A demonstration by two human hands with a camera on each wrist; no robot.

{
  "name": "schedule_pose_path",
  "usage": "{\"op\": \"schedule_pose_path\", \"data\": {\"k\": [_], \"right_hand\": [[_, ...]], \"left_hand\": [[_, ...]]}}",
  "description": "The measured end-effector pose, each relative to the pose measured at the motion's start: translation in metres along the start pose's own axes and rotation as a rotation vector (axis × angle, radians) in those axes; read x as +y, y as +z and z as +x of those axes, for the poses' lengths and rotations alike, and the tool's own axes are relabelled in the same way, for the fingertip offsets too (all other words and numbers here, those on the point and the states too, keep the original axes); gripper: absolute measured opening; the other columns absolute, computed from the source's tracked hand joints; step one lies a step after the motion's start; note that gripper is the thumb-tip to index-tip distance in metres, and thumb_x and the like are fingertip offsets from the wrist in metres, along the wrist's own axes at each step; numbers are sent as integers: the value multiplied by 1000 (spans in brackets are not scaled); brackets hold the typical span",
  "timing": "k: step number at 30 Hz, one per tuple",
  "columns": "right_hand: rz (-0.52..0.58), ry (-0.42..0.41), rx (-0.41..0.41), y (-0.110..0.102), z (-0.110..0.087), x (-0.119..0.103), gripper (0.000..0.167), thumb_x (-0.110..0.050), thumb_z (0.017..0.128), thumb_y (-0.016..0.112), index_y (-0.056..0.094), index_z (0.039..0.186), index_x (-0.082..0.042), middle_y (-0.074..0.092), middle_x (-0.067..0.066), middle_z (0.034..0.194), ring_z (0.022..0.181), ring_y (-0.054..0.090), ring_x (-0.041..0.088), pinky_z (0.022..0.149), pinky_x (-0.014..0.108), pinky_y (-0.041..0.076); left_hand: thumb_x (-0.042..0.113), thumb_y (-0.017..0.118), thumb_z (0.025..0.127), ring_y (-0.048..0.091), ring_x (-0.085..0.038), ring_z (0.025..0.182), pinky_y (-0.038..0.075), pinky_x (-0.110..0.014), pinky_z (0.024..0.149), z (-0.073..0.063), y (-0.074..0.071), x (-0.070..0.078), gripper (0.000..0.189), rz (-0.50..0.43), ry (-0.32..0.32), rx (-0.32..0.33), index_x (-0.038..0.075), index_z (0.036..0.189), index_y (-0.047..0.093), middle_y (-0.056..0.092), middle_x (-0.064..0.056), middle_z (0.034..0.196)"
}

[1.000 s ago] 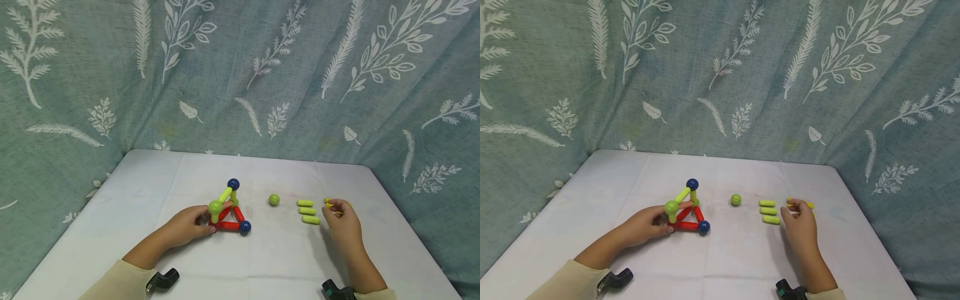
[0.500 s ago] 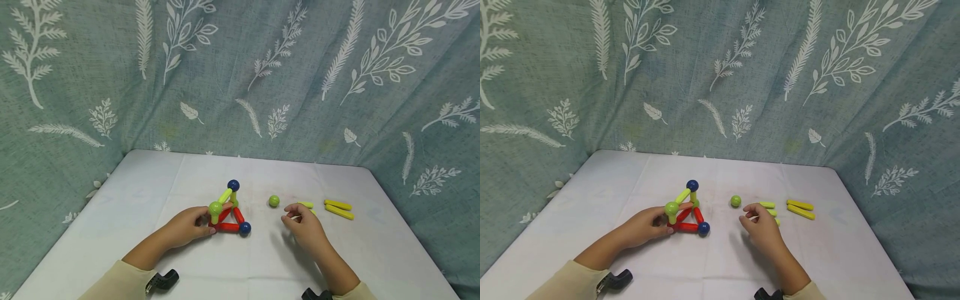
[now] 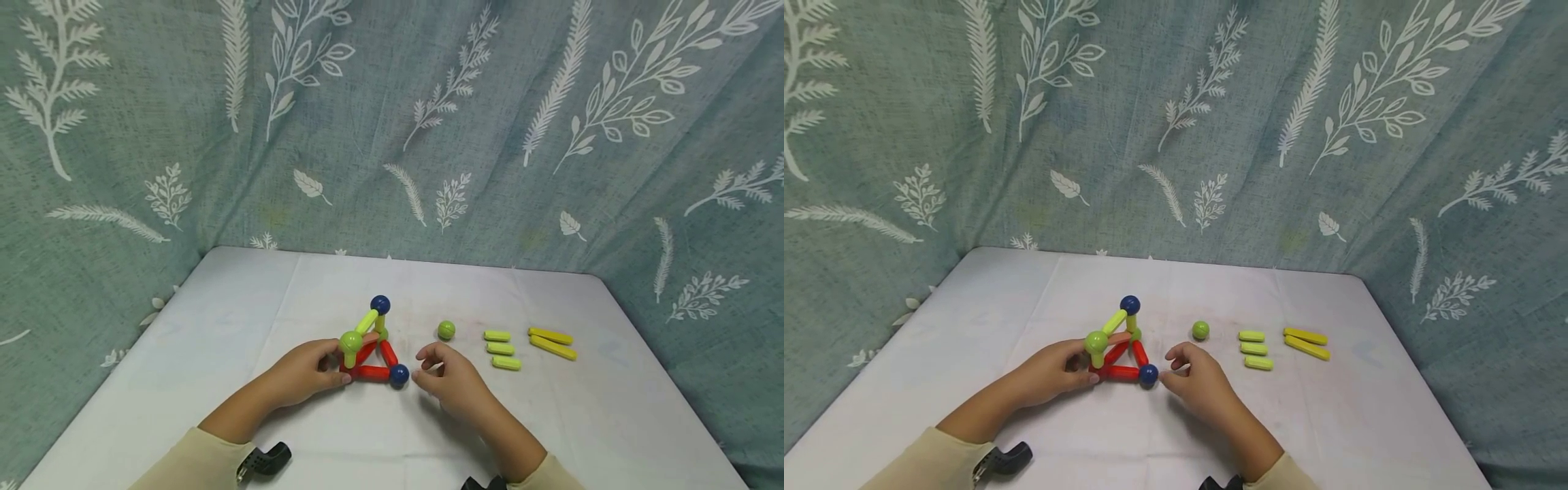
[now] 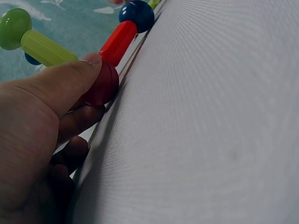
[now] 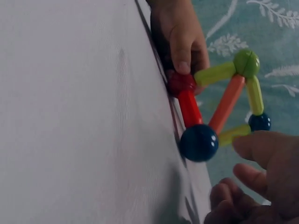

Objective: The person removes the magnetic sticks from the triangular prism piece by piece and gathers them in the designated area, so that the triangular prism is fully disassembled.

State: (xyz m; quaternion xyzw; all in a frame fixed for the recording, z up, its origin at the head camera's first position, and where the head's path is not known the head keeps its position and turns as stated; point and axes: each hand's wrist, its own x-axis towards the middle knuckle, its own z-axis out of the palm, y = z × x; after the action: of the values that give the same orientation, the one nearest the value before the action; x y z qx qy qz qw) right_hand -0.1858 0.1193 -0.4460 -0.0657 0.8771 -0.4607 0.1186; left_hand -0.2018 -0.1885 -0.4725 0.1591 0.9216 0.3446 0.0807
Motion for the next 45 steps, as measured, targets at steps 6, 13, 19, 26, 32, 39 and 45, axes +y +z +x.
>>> {"op": "schedule_pose_path", "data": {"k": [6,13,19,26,32,39,45], "right_hand": [[-36,-46,-63,17,6,-9,33,-28,91,83,66,118,-20,64,0,109,84,61,20,65,34,52],[-132,-48,5,35,11,-14,34,-27,87,87,67,114,-19,59,2,102,88,57,19,76,35,52],[-149,-26,61,47,13,-20,34,-25,86,87,63,108,-19,61,-1,102,94,57,19,87,39,55],[-127,34,124,50,10,-22,31,-23,85,88,62,103,-19,66,-2,102,85,57,19,70,33,50],[-110,34,140,50,11,-20,24,-25,85,87,68,100,-22,68,-4,98,82,58,17,66,32,49],[-142,29,144,50,11,-19,18,-20,84,85,74,98,-25,68,-4,99,94,60,20,83,41,57],[-127,34,129,49,10,-16,16,-23,85,85,73,97,-26,67,-4,100,95,59,21,84,41,56]], "left_hand": [[41,85,87,54,-14,83,45,-33,71,-1,-1,0,29,-4,-5,-4,34,107,65,60,10,89],[44,84,87,54,-14,84,45,-34,72,1,-1,0,29,-8,8,-14,36,107,65,60,10,88],[43,84,87,54,-15,85,45,-34,73,-1,-4,-4,29,0,14,-6,36,108,65,62,11,91],[43,84,87,54,-15,84,45,-34,72,0,-1,-4,29,-5,15,-4,36,108,65,61,11,91],[44,84,88,54,-15,83,45,-34,71,1,-1,-5,28,3,20,-3,36,107,65,60,10,89],[43,84,88,54,-15,87,45,-34,75,1,0,-4,30,-7,11,-8,35,110,66,62,12,94],[41,84,88,54,-14,86,45,-35,75,1,0,-3,30,-4,5,-7,34,110,66,62,12,94]]}}
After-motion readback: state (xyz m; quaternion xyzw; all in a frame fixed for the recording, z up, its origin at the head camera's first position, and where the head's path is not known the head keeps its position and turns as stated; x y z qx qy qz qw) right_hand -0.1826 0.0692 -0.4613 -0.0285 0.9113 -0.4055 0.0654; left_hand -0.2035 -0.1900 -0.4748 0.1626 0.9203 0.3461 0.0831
